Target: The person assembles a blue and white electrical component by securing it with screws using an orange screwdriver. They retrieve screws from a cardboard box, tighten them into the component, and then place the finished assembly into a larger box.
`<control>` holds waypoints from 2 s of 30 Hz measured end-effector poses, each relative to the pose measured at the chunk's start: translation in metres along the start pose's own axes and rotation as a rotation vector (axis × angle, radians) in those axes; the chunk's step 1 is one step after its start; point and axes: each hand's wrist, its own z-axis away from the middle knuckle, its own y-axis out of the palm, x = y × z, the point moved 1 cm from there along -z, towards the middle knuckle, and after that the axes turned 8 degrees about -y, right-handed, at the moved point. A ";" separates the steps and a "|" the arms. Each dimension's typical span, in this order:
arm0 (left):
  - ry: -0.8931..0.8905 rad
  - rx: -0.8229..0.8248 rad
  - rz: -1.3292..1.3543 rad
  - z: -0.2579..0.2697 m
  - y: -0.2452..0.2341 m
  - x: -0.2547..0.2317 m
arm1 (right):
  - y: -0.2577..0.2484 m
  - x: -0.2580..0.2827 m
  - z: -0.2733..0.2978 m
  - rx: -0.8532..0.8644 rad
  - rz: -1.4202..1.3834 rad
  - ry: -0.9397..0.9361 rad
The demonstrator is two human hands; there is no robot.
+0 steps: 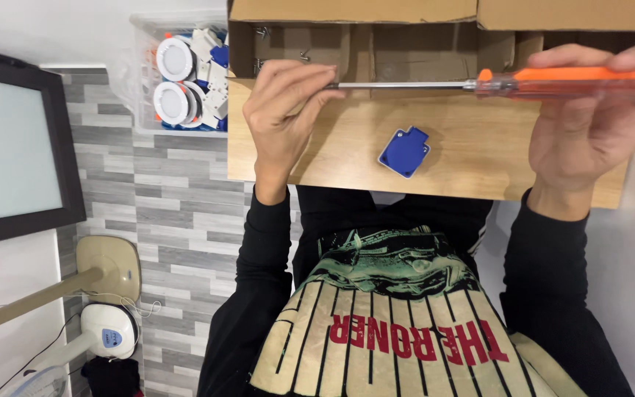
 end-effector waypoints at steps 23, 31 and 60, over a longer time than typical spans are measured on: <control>-0.029 0.719 0.248 0.061 0.060 -0.037 | -0.153 0.033 0.055 0.443 0.103 0.382; -0.118 0.625 0.218 0.066 0.062 -0.050 | -0.139 0.041 0.039 0.477 0.326 0.430; -0.210 0.615 0.398 0.071 0.069 -0.049 | -0.036 0.096 -0.051 0.781 0.171 0.582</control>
